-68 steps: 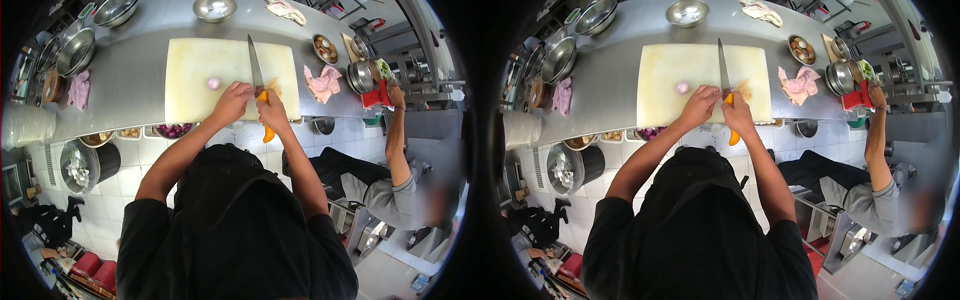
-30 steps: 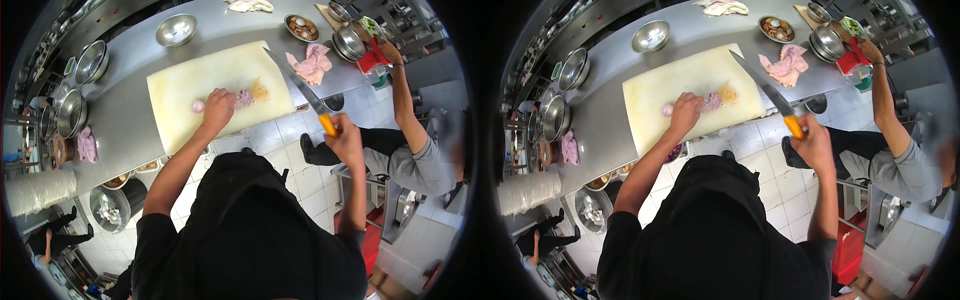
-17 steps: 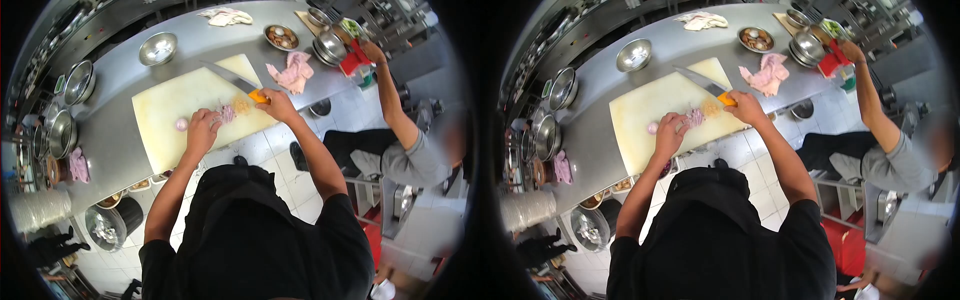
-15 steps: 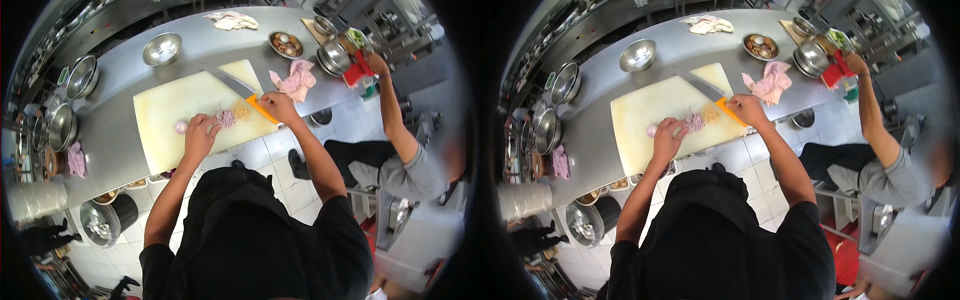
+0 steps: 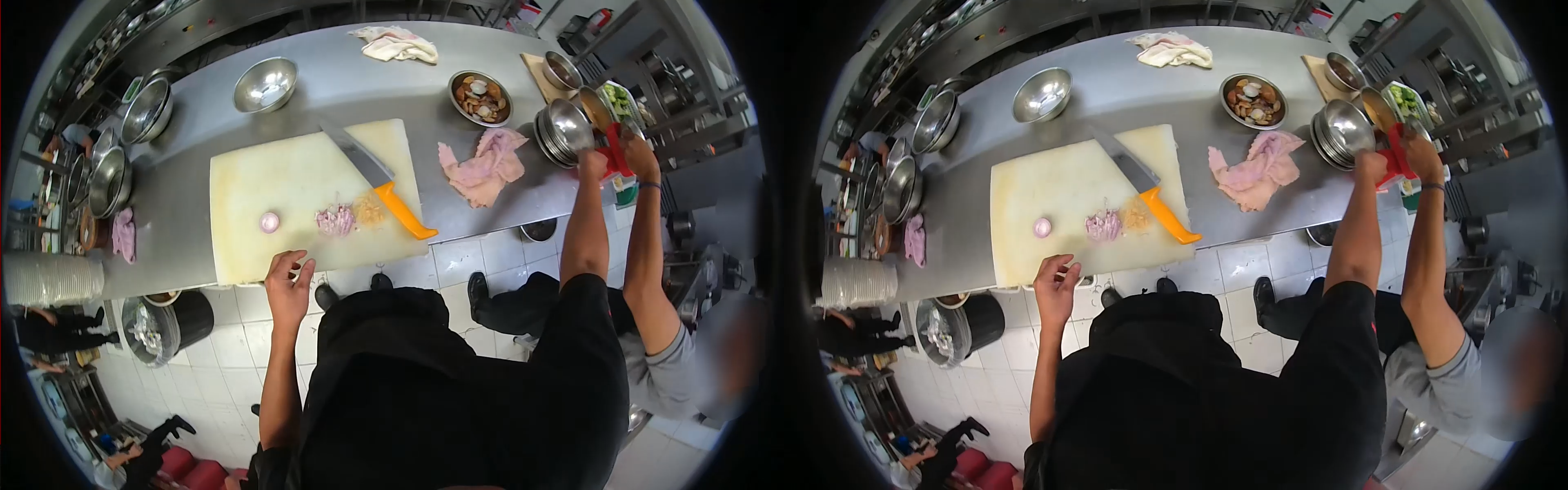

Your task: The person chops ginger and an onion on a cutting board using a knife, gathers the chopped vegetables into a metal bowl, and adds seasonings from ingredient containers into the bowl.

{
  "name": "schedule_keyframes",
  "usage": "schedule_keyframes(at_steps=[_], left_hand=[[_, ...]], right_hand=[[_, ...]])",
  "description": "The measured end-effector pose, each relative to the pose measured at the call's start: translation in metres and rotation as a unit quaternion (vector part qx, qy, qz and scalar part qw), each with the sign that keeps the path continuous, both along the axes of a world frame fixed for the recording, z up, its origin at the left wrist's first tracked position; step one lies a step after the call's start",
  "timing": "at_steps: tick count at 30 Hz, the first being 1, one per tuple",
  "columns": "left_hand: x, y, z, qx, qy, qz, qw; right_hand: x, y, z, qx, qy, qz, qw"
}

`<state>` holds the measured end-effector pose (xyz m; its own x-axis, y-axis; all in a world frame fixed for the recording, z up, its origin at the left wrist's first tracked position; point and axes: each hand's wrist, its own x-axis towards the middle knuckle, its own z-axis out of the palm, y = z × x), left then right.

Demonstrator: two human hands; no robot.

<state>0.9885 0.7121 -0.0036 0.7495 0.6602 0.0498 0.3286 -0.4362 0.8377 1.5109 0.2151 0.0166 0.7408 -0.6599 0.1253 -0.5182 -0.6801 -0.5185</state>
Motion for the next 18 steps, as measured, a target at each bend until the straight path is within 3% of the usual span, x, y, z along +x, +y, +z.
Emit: schedule_keyframes(at_steps=[2, 4, 6, 8, 13, 18], left_hand=[[-0.005, -0.001, -0.006, -0.001, -0.006, 0.02, 1.0], [-0.006, -0.005, 0.003, -0.009, 0.007, 0.054, 0.998], [-0.008, -0.01, 0.008, -0.015, 0.011, 0.074, 0.997], [-0.014, -0.012, 0.006, 0.004, 0.014, 0.085, 0.996], [-0.022, -0.015, -0.003, -0.001, -0.015, 0.099, 0.995], [-0.015, -0.022, 0.007, -0.079, -0.074, 0.113, 0.988]], right_hand=[[0.032, -0.038, -0.023, 0.044, 0.015, 0.042, 0.998], [0.034, -0.038, -0.012, 0.071, 0.047, 0.035, 0.996], [-0.019, 0.02, 0.042, -0.012, 0.045, 0.048, 0.998], [0.018, -0.01, 0.018, -0.122, 0.04, 0.051, 0.99], [0.034, -0.018, 0.017, -0.149, 0.028, 0.049, 0.987], [0.023, -0.011, 0.035, -0.096, -0.047, 0.068, 0.992]])
